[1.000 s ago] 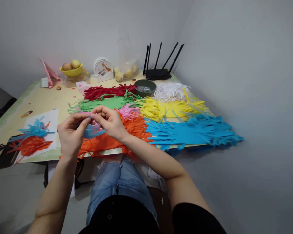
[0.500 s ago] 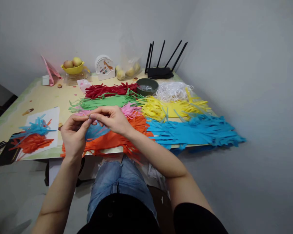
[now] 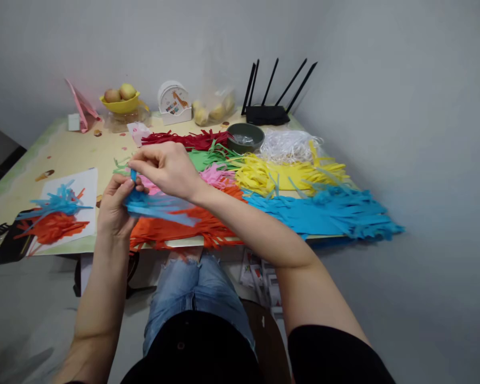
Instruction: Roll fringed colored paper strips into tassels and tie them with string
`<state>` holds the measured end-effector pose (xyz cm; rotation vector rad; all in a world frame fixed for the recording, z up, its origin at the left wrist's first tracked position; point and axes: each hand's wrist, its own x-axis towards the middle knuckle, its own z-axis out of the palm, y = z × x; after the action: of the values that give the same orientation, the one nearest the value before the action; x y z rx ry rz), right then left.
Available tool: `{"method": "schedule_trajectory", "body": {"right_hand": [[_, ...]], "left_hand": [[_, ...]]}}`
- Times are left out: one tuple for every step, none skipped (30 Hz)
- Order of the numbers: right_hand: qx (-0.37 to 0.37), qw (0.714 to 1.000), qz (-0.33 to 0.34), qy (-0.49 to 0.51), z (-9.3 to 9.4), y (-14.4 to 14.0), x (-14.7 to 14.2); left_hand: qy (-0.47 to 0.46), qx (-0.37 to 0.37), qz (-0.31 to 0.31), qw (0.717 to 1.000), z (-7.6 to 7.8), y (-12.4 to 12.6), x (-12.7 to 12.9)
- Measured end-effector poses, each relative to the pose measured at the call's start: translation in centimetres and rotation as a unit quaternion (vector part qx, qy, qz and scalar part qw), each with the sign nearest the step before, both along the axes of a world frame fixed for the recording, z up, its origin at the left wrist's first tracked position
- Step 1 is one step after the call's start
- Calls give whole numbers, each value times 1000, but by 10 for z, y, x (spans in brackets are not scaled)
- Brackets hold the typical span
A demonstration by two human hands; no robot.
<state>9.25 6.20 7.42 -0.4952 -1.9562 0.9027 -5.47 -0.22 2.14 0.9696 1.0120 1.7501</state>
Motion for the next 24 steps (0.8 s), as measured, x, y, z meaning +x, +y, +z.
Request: {"method": "schedule_trajectory", "body": {"right_hand": [[9, 1000, -14, -7, 2, 2, -4], [16, 1000, -23, -12, 3, 3, -8], [21, 999, -30, -16, 3, 5, -12], [24, 999, -36, -15, 2, 7, -17], [24, 999, -41, -12, 0, 9, -21], [19, 999, -41, -6, -3, 12, -25], [9, 999, -34, 0, -7, 15, -29], [-5, 1000, -18, 4, -12, 18, -31], [-21, 1000, 2, 7, -18, 23, -31], [-36, 999, 18, 8, -24, 28, -30], [-48, 998, 26, 5, -30, 33, -28], [-54, 998, 22, -2, -37, 39, -24], [-52, 998, 4, -19, -44, 46, -19], [-41, 998, -21, -49, -51, 52, -15], [-20, 995, -46, -91, -59, 57, -10], [6, 987, -67, -142, -67, 62, -6], [35, 976, -83, -200, -75, 66, -3], [65, 959, -89, -261, -83, 69, -1], [91, 939, -85, -321, -91, 71, 1], [110, 919, -74, -372, -99, 73, 3], [123, 901, -58, -413, -107, 74, 5], [129, 887, -41, -442, -114, 76, 7], [131, 878, -24, -460, -121, 77, 9], [130, 873, -11, -470, -126, 78, 12]], "left_hand": [[-7, 1, 8, 1000, 1, 0, -1], [-9, 1, 17, 1000, 1, 1, -2], [-4, 2, 28, 1000, 1, 1, -3], [7, 3, 41, 999, 0, 1, -3], [20, 5, 53, 998, -2, 1, -4], [37, 5, 62, 997, -5, 1, -8], [57, 0, 67, 996, -9, 1, -15], [85, -10, 68, 994, -12, 2, -26], [122, -21, 77, 989, -15, 4, -44], [173, -30, 99, 980, -16, 6, -67], [238, -38, 132, 962, -15, 9, -94], [310, -34, 199, 929, -13, 12, -126], [395, -35, 267, 878, -8, 15, -158], [477, -47, 317, 819, -2, 17, -189], [546, -69, 337, 764, 3, 20, -216], [568, -81, 335, 747, 8, 22, -237], [589, -93, 322, 735, 9, 24, -251], [600, -104, 298, 735, 8, 26, -259], [606, -115, 269, 739, 4, 26, -262], [614, -126, 240, 742, -3, 24, -261], [619, -137, 211, 744, -11, 22, -257], [624, -149, 185, 745, -20, 18, -254], [627, -159, 161, 746, -29, 14, -252], [628, -168, 141, 746, -36, 9, -252]]}}
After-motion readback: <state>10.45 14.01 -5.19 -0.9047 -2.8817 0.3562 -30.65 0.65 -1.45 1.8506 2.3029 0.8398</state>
